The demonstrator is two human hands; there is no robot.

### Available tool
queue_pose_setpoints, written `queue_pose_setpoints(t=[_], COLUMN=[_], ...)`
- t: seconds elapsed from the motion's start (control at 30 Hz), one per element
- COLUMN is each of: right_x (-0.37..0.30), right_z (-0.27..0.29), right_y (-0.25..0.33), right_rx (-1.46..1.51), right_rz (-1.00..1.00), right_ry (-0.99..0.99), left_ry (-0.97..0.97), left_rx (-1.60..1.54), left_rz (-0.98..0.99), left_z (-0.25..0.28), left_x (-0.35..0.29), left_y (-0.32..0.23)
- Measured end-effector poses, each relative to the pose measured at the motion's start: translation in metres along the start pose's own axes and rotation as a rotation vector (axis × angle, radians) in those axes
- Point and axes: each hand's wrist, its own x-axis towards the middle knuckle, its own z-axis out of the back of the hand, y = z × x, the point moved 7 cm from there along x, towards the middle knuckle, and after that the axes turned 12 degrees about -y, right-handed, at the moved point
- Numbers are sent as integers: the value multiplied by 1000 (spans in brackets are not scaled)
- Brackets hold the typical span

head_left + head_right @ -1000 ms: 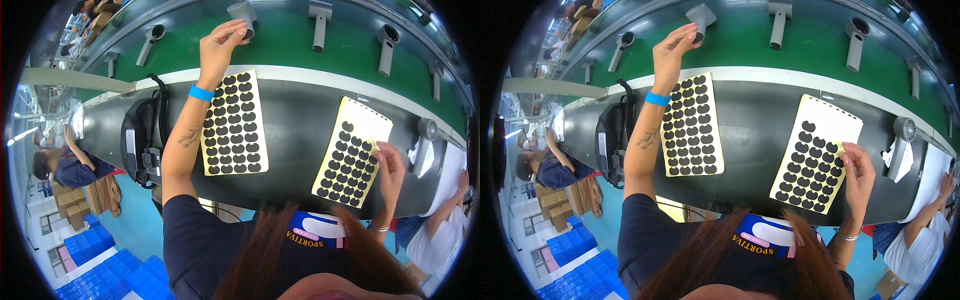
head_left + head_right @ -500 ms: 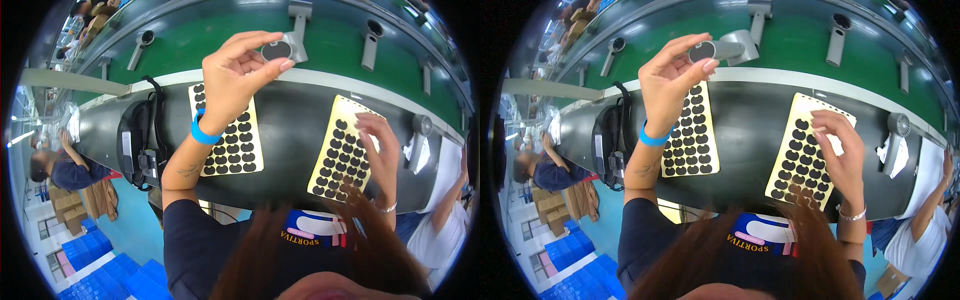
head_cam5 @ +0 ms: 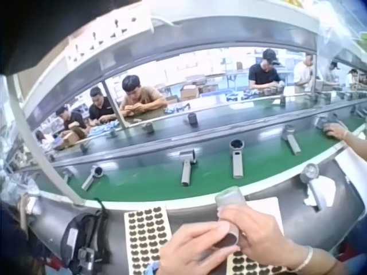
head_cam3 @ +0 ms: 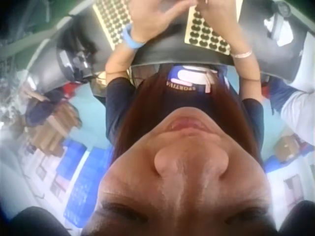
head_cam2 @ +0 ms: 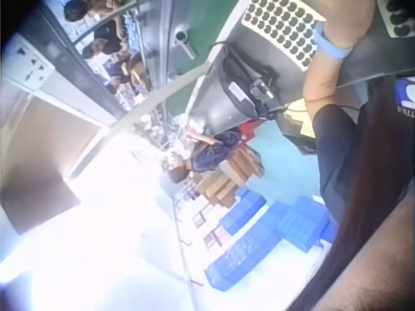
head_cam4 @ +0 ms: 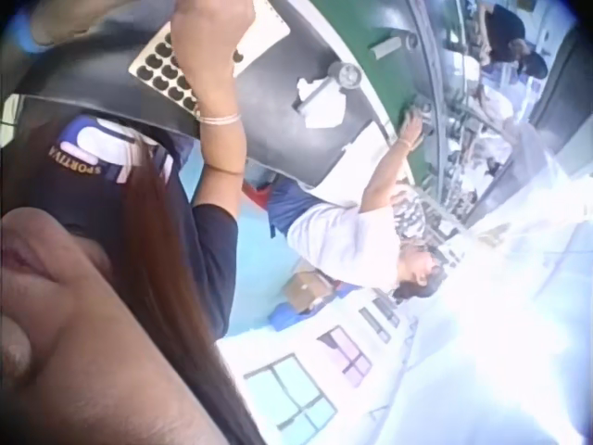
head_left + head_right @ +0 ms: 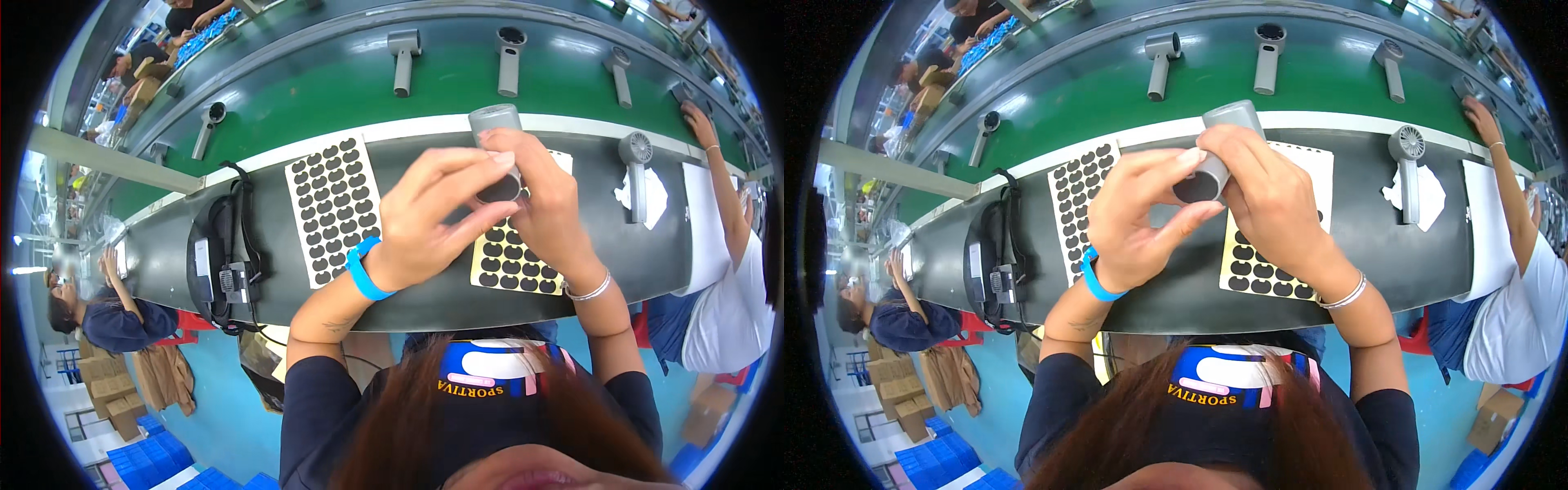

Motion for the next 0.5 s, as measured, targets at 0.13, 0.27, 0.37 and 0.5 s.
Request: queue_pose_setpoints(t=[0.13,0.27,0.37,0.5], right_x=[-1,-4,-7,-8], right_z=[10,23,28,33], right_y=[16,25,29,33], right_rx=[-3,-25,-27,-68], right_rz=[24,44,-23,-20], right_ry=[13,-1,87,77], left_ry=[80,84,85,93], left_rx=[172,204,128,93], left_rz=[-355,-445,-461,-481], left_z=[-3,-6,-6,-7], left_x=[-18,-27,-28,-29], left_y=[-19,-27,-32,-35])
